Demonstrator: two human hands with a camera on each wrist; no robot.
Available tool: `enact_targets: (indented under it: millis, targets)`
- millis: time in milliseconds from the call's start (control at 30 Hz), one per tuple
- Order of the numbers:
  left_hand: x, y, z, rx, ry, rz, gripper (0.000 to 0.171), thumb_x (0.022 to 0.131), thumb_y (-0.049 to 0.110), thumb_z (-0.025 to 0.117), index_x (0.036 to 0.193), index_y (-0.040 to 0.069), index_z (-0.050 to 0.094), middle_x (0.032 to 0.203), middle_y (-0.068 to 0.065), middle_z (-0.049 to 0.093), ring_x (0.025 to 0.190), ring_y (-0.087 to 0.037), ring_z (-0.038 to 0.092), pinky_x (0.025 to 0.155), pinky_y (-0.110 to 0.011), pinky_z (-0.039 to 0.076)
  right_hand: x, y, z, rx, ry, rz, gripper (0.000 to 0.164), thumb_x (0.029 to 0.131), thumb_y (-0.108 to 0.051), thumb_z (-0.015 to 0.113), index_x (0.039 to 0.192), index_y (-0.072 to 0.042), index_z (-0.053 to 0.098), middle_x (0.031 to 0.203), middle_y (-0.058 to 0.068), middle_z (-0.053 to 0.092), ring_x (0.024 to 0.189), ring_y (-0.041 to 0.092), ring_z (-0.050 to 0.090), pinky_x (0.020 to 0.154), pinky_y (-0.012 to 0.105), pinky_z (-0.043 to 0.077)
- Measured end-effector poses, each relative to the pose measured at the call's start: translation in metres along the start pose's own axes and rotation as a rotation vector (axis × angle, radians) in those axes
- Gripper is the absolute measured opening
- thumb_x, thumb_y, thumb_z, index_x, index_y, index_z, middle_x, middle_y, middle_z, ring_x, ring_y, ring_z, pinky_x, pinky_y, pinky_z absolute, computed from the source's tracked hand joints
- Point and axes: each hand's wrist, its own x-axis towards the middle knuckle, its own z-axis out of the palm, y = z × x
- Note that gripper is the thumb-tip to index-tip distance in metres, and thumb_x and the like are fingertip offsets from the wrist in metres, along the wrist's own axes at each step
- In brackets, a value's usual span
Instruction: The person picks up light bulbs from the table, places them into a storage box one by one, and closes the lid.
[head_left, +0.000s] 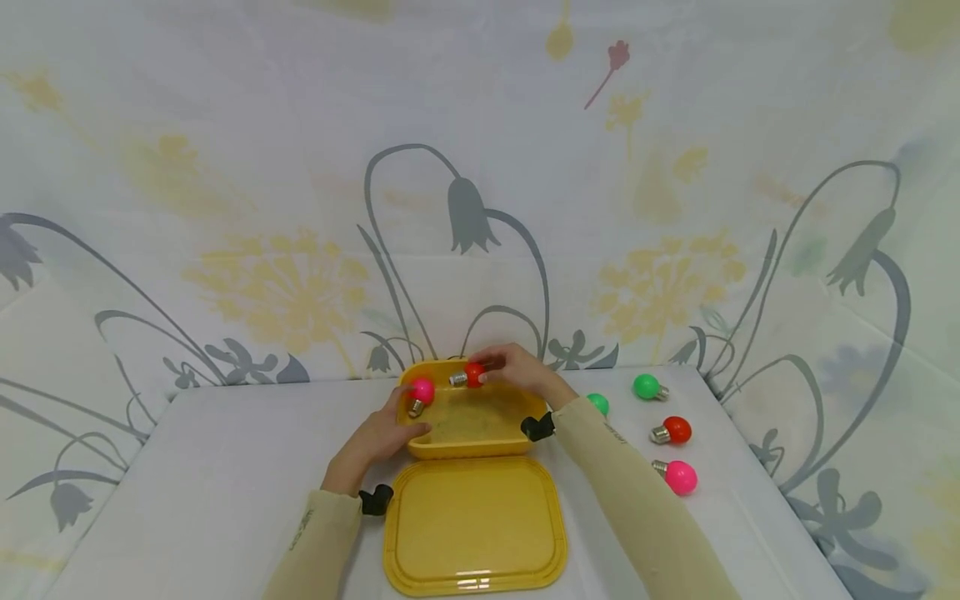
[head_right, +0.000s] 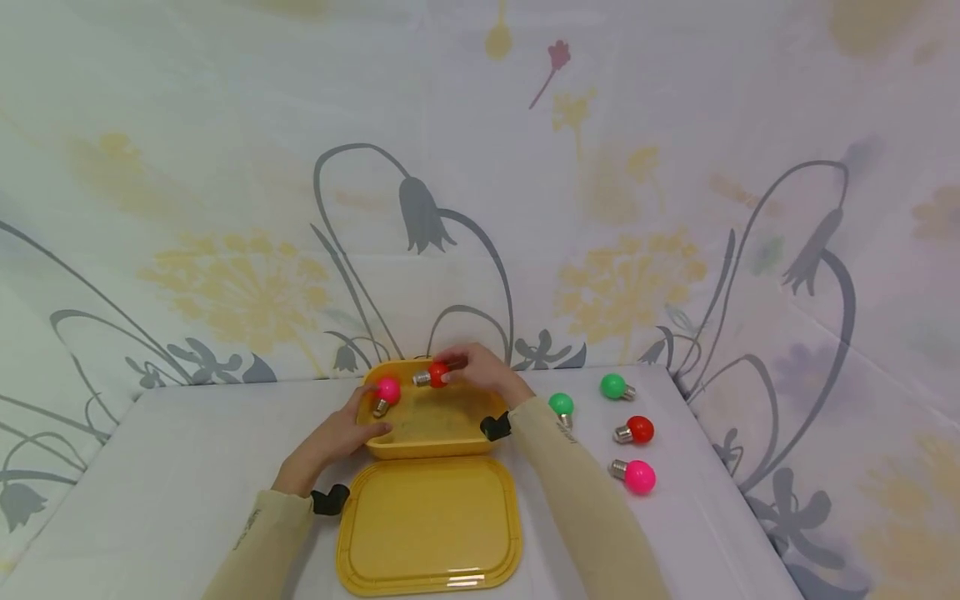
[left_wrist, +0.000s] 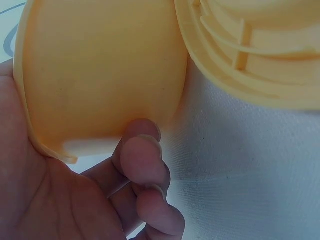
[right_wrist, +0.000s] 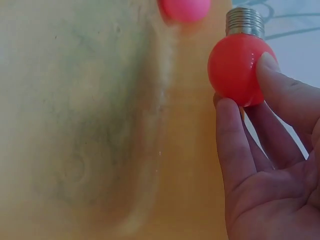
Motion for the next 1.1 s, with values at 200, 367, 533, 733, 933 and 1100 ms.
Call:
enact_targets:
  millis: [200, 367, 533, 733, 933, 1100]
  targets:
    - [-0.001, 0.000, 0.001, 0.012, 0.001, -0.003, 0.077, 0.091, 0.041, 0.067, 0.152, 0.014, 0.029, 0.136, -0.031, 0.052, 0.117, -0.047, 0.055, 0.100, -0.061, 0.040, 0.003, 0.006, 0.003, 0.031, -0.004, 0.025, 0.033, 0.091, 0.000, 0.068, 0.124, -0.004, 0.069, 0.122, 0.009, 0.067, 0.106, 0.022, 0.060, 0.098, 0.036, 0.048]
    - [0.000, 0.000, 0.001, 0.013, 0.000, 0.006, 0.078, 0.091, 0.043, 0.067, 0.152, 0.013, 0.029, 0.137, -0.031, 0.051, 0.117, -0.047, 0.055, 0.100, -0.062, 0.040, 0.006, 0.010, 0.006, 0.056, -0.014, 0.057, 0.035, 0.090, -0.002, 0.070, 0.124, -0.005, 0.069, 0.121, 0.008, 0.068, 0.106, 0.022, 0.060, 0.099, 0.036, 0.047]
    - [0.000, -0.002, 0.001, 0.012, 0.003, 0.010, 0.077, 0.091, 0.042, 0.066, 0.152, 0.013, 0.029, 0.136, -0.032, 0.052, 0.117, -0.047, 0.056, 0.100, -0.062, 0.040, 0.008, 0.015, 0.009, 0.050, -0.019, 0.065, 0.035, 0.089, -0.010, 0.074, 0.124, -0.008, 0.070, 0.121, 0.006, 0.069, 0.107, 0.021, 0.060, 0.100, 0.036, 0.046]
    - [0.003, -0.001, 0.005, 0.011, -0.004, 0.027, 0.078, 0.092, 0.042, 0.066, 0.153, 0.014, 0.027, 0.138, -0.031, 0.052, 0.119, -0.048, 0.055, 0.101, -0.061, 0.040, 0.006, 0.021, 0.010, 0.025, -0.018, 0.073, 0.033, 0.090, -0.013, 0.074, 0.123, -0.010, 0.071, 0.123, 0.004, 0.068, 0.108, 0.020, 0.060, 0.101, 0.038, 0.045]
    - [0.004, -0.003, 0.004, -0.013, -0.010, 0.022, 0.078, 0.092, 0.040, 0.067, 0.153, 0.014, 0.027, 0.140, -0.032, 0.049, 0.121, -0.049, 0.052, 0.103, -0.062, 0.038, 0.004, 0.020, 0.012, 0.052, -0.014, 0.060, 0.035, 0.090, -0.014, 0.074, 0.124, -0.009, 0.070, 0.123, 0.006, 0.068, 0.106, 0.022, 0.062, 0.099, 0.038, 0.047]
    - [0.003, -0.005, 0.000, -0.028, -0.020, 0.012, 0.079, 0.091, 0.040, 0.068, 0.153, 0.013, 0.027, 0.140, -0.033, 0.048, 0.122, -0.050, 0.051, 0.103, -0.063, 0.037, 0.007, 0.019, 0.014, 0.013, -0.020, 0.058, 0.033, 0.090, -0.014, 0.074, 0.122, -0.010, 0.071, 0.122, 0.004, 0.068, 0.106, 0.020, 0.061, 0.098, 0.036, 0.047]
